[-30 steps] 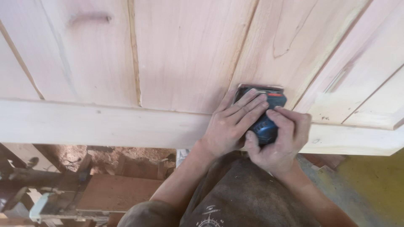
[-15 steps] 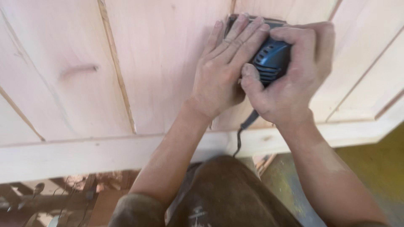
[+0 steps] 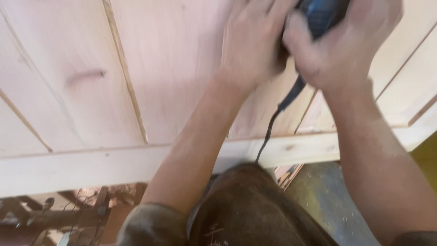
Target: The person uses an electric sander to smooth the surface of a wooden panel. They move the sander across the wood in steady strokes, occasionally repositioning their hands to reach different areas.
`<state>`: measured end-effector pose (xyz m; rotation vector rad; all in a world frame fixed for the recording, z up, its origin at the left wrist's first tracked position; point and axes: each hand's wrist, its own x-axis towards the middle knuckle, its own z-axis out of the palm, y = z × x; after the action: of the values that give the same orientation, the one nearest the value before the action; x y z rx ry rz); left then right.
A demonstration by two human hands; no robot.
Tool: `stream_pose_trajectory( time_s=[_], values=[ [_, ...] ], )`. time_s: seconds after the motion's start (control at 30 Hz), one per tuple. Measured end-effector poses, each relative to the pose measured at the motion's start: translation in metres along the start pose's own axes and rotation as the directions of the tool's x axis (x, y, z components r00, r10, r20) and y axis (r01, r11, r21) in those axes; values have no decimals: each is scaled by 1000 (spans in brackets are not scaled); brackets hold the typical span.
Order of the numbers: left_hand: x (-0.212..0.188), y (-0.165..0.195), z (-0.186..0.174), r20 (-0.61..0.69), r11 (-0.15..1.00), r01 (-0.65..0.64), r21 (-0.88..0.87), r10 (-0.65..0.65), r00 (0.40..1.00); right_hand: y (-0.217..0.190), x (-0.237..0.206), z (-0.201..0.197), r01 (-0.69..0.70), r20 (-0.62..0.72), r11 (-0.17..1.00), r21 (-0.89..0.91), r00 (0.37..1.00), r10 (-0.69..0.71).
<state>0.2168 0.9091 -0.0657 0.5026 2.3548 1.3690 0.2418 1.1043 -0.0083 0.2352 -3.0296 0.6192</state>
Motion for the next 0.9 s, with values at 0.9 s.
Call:
stream_pose_trajectory(
  time_s=[0.9],
  values=[
    [-141, 57, 39, -64, 994, -63, 90, 69, 996, -102, -114, -25, -231, -40, 957, 174, 970, 241]
  ],
)
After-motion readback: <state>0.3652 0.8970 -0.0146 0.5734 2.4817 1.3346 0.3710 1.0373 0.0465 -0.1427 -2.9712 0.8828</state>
